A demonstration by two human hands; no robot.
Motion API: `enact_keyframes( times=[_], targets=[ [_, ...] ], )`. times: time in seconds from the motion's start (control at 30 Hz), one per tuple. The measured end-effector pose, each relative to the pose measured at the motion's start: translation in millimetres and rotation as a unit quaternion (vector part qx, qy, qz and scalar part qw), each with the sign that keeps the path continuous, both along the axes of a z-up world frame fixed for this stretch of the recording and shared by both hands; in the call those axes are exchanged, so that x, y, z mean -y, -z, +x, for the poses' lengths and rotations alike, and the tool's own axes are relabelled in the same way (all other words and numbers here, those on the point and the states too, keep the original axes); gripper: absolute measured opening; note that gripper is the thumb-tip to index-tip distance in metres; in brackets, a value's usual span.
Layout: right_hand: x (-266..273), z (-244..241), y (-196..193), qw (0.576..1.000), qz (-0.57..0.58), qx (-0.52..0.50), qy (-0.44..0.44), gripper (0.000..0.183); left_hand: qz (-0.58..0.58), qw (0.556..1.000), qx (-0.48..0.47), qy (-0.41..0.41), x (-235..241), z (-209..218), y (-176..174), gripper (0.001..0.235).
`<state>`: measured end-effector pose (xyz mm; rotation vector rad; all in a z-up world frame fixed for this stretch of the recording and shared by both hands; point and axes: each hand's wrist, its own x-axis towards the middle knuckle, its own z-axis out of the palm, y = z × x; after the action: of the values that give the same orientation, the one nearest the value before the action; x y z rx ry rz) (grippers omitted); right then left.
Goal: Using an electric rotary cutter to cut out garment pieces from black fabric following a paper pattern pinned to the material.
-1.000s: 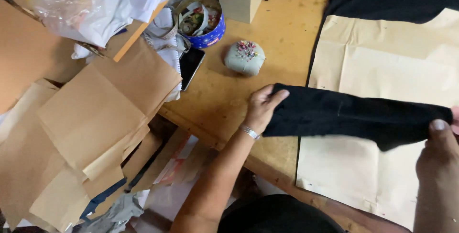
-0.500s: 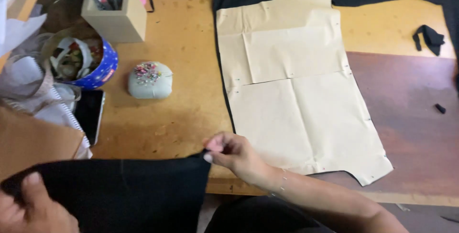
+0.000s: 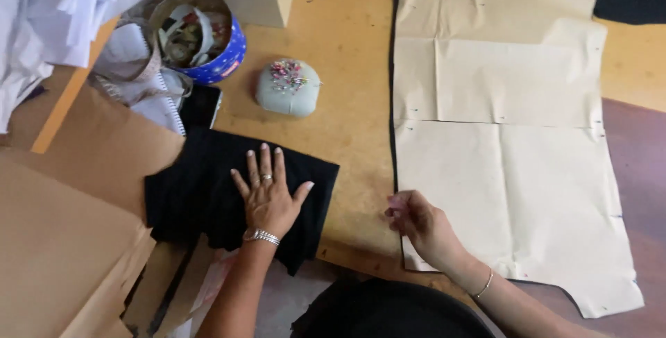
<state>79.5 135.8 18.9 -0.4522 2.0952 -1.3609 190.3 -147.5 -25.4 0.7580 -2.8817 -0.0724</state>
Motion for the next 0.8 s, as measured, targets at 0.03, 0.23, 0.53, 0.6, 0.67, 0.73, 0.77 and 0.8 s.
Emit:
enact_keyframes(
  times=[0.03, 0.23, 0.53, 0.6, 0.67, 0.73, 0.77, 0.8],
  targets=[
    [8, -2, -11, 0.994, 0.081, -0.068, -0.017, 0.030, 0.049, 0.998, 0.049, 0.001, -5, -7, -10, 0.091],
    [96, -72, 47, 0.944, 0.194, -0.255, -0.076, 0.018, 0.046, 0.997, 0.054, 0.002, 2, -13, 5, 0.094],
    [155, -83, 34, 0.927, 0.096, -0.359, -0.049, 0.039, -0.002, 0.998, -0.039, 0.043, 7, -8, 19, 0.093],
    [110, -70, 32, 0.924, 0.085, -0.367, -0.062, 0.033, 0.011, 0.998, -0.037, 0.048, 3, -8, 17, 0.093],
    [71, -77, 40, 0.918, 0.064, -0.383, -0.080, 0.027, 0.016, 0.998, -0.043, 0.043, -5, -15, 12, 0.093],
    [29, -106, 63, 0.933, 0.192, -0.305, 0.013, 0.025, -0.053, 0.989, -0.082, 0.111, -24, -29, 8, 0.073],
    [22, -123, 66, 0.935, 0.192, -0.299, 0.011, 0.025, -0.051, 0.990, -0.075, 0.110, -43, -47, 10, 0.073],
    [15, -140, 70, 0.924, 0.240, -0.296, 0.028, 0.024, 0.015, 0.970, -0.119, 0.210, -63, -64, 13, 0.063]
  ],
)
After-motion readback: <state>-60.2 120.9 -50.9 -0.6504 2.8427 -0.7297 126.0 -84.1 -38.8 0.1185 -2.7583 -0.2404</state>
